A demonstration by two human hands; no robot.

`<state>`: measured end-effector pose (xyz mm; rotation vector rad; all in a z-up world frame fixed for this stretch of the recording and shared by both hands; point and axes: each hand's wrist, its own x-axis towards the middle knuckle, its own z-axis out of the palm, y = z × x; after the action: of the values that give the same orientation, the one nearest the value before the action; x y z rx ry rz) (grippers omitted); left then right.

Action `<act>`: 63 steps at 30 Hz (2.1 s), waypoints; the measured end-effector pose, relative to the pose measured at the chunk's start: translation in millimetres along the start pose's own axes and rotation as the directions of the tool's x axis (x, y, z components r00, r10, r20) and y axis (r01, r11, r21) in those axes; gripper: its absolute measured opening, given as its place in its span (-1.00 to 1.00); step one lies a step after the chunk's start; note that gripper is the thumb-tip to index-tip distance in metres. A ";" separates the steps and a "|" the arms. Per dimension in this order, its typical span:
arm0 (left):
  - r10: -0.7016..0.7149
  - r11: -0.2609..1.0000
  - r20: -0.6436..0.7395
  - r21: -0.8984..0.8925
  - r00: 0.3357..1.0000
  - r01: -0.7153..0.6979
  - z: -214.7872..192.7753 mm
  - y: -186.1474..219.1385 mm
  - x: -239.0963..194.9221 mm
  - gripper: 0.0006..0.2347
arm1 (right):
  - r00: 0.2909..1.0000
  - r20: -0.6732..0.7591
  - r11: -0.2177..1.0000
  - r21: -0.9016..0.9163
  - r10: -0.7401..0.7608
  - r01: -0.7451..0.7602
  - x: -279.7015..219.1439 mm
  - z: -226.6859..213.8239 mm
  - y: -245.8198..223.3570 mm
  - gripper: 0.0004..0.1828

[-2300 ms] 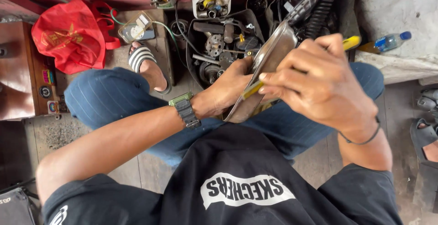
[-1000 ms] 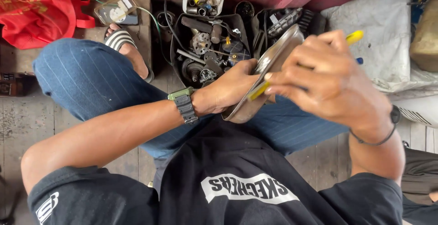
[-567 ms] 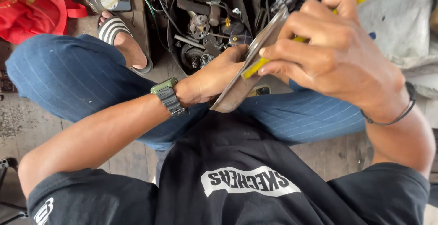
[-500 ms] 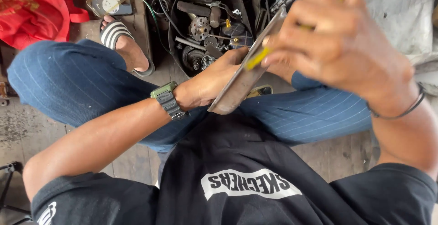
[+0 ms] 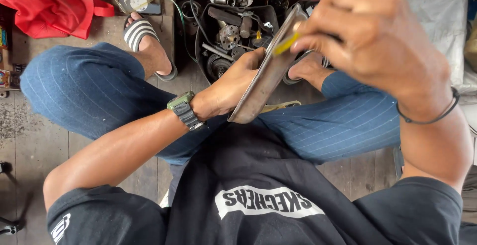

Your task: A person cleans a motorcycle clutch cover using a small brush to scrub away dirt and grime.

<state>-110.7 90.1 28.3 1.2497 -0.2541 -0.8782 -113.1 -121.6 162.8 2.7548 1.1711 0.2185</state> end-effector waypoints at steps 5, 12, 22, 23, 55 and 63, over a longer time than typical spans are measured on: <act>-0.028 1.000 -0.044 0.010 0.999 0.028 0.6 -1.6 4.4 -0.68 | 0.997 -0.052 0.992 0.106 -0.062 0.068 7.8 0.6 -17.0 -0.78; -0.040 0.991 -0.061 0.128 0.997 0.047 5.9 5.1 4.9 -0.60 | 0.999 -0.013 0.998 -0.043 -0.037 0.037 -8.9 0.8 -10.0 -0.74; -0.015 0.974 0.010 0.225 1.000 0.013 11.6 4.5 6.1 -0.71 | 0.993 -0.069 0.991 0.078 -0.101 0.106 -16.5 -1.4 -28.5 -0.66; -0.036 0.984 0.029 0.178 0.999 0.031 13.6 9.8 3.7 -0.63 | 0.995 -0.052 0.995 0.050 -0.082 0.084 -21.5 -0.9 -19.9 -0.82; -0.038 0.942 -0.027 0.334 0.999 0.045 14.9 2.6 2.9 -0.64 | 0.988 -0.133 0.965 0.260 0.080 -0.043 -46.9 5.0 -3.4 -0.69; 0.014 0.942 -0.010 0.337 1.000 -0.010 13.5 -5.6 6.1 -0.59 | 0.995 -0.069 0.993 0.088 -0.070 0.076 -33.0 4.2 -26.4 -0.80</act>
<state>-117.3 75.9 26.1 1.5686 -0.4150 -0.8384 -153.6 -127.6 151.2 2.7955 1.3283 0.2560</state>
